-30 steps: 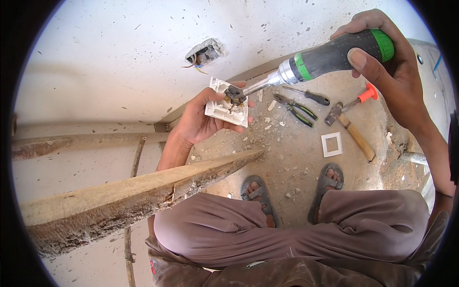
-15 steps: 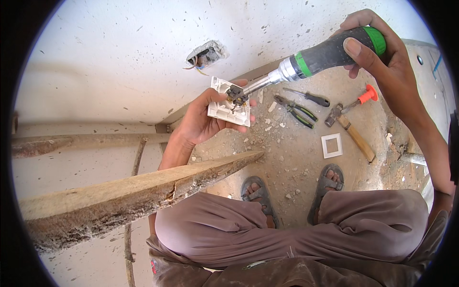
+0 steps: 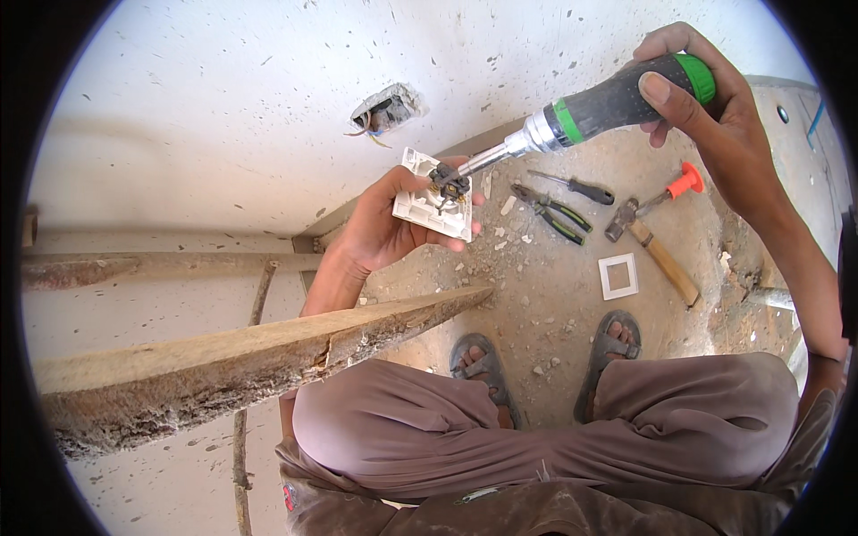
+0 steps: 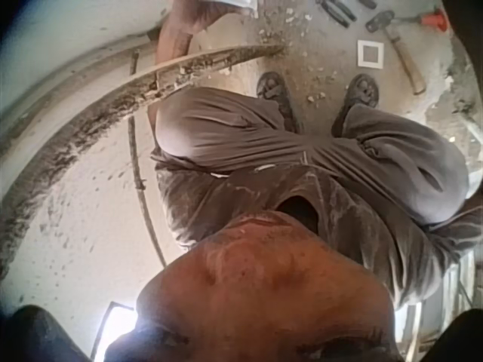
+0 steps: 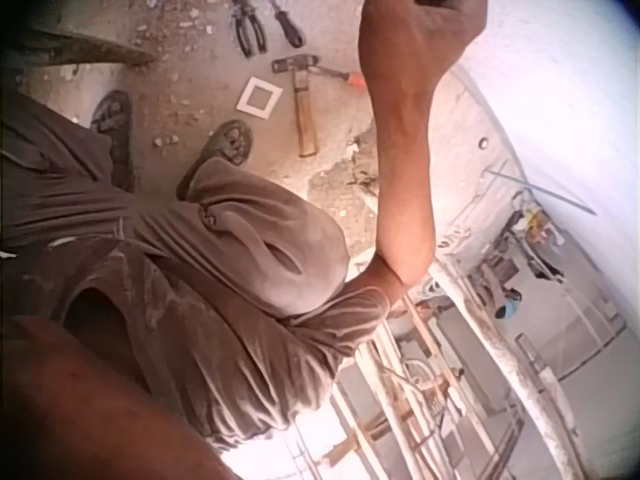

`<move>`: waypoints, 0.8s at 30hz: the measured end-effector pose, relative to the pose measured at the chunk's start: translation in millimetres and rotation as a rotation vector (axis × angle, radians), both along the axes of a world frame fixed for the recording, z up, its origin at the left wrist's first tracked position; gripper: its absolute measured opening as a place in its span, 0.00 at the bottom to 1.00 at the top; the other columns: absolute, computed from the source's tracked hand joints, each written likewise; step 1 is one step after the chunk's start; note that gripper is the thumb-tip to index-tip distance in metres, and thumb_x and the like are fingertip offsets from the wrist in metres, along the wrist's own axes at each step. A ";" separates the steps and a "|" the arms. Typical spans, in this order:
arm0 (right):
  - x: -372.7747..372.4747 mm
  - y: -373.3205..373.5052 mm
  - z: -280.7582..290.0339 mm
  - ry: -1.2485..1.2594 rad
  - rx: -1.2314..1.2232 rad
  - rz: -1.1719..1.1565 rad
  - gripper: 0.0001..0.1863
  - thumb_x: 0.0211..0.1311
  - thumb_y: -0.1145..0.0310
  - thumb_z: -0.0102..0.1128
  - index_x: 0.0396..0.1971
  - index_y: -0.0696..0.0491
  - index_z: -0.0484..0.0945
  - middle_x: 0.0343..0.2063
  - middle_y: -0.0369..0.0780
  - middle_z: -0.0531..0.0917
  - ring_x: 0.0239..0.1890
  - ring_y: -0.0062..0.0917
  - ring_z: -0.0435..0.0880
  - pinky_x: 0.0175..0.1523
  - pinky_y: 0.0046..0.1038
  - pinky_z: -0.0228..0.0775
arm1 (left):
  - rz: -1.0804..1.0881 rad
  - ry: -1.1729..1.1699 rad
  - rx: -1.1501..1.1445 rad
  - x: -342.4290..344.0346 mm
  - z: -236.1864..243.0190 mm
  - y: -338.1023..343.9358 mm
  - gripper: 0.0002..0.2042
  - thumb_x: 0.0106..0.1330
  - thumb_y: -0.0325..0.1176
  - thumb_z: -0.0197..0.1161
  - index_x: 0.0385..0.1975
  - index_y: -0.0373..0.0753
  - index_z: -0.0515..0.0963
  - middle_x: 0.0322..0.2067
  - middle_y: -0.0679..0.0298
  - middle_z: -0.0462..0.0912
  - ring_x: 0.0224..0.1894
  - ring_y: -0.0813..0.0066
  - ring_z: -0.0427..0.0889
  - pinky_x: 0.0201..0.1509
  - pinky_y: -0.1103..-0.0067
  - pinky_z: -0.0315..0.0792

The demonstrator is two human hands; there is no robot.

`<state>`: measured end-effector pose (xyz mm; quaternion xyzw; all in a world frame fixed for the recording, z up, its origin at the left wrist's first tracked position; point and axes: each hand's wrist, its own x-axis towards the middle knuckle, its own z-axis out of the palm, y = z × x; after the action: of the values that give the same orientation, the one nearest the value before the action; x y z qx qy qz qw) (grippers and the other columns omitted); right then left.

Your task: The person installs an electrical outlet by connecting wires to the back of the socket unit using a screwdriver and then pushing the assembly into the wall-mounted box.

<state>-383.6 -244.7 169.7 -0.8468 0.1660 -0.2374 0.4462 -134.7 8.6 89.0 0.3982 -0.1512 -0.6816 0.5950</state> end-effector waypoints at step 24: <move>10.5 -18.4 -12.6 0.120 -0.109 0.095 0.31 0.68 0.43 0.54 0.65 0.43 0.68 0.31 0.34 0.79 0.15 0.15 0.76 0.20 0.15 0.71 | 0.070 -0.257 0.218 -14.6 2.1 -4.8 0.23 0.69 0.38 0.43 0.55 0.24 0.66 0.44 0.37 0.80 0.40 0.46 0.85 0.38 0.66 0.87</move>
<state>-373.0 -263.1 157.0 -0.8894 0.1388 -0.1736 0.3995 -149.3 3.8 91.1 0.5492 -0.1372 -0.6165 0.5473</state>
